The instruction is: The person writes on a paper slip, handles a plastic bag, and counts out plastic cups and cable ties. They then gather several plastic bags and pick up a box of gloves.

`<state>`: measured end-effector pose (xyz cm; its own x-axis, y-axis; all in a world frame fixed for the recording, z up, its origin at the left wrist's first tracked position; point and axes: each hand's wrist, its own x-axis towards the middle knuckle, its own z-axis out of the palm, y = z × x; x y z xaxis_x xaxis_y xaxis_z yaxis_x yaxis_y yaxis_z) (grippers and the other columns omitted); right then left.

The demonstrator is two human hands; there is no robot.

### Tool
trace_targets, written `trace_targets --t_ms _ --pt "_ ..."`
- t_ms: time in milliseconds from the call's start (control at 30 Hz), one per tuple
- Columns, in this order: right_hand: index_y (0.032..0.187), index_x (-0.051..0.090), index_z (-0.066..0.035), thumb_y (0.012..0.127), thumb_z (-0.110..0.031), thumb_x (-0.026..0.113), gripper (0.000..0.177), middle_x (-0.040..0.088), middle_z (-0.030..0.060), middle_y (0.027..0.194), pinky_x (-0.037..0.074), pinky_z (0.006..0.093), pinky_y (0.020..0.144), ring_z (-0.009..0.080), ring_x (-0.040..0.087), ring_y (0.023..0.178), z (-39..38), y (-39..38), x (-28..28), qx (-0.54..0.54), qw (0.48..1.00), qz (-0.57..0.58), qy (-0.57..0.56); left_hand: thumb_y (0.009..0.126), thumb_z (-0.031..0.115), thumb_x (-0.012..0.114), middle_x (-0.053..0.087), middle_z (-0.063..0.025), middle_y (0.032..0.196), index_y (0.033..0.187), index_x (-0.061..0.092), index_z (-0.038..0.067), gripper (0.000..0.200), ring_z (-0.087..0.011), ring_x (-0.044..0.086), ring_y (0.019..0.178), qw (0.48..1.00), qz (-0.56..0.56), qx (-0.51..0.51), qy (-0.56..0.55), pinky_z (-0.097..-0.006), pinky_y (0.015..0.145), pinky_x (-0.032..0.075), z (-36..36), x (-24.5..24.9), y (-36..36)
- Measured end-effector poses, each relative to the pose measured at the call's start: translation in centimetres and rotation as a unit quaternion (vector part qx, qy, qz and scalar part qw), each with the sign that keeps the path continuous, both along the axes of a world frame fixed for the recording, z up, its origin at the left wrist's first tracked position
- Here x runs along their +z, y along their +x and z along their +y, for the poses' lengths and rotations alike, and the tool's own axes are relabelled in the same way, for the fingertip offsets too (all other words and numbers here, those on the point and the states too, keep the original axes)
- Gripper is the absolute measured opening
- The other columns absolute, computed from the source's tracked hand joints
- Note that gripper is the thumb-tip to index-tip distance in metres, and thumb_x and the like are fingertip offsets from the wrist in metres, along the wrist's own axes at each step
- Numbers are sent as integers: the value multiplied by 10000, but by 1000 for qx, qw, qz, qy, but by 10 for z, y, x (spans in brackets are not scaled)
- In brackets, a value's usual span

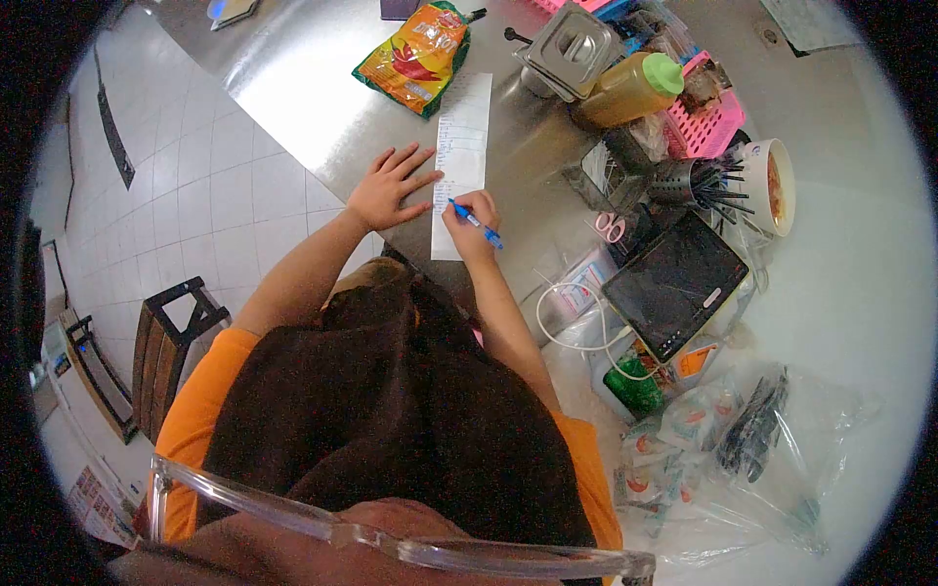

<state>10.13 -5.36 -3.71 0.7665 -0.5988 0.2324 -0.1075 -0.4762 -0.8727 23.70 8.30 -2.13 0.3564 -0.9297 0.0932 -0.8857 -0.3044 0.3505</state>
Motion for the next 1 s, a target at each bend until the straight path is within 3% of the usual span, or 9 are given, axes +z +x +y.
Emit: trace_targets --t_ms 800,1000 --pt "674 517 -27 617 1 644 141 510 91 674 426 305 541 219 528 592 -3 2 -5 6 1000 4 21 793 424 509 261 -45 1405 1254 431 255 497 -269 229 1296 1000 2 -1 3 -472 1039 178 0 -1 -1" --pt "671 512 -32 615 -2 636 140 503 92 672 422 309 536 225 522 585 -2 3 2 11 1000 -5 -19 800 432 498 256 -48 1406 1255 433 252 494 -268 223 1298 1000 -1 -5 9 -470 1043 171 0 0 0"
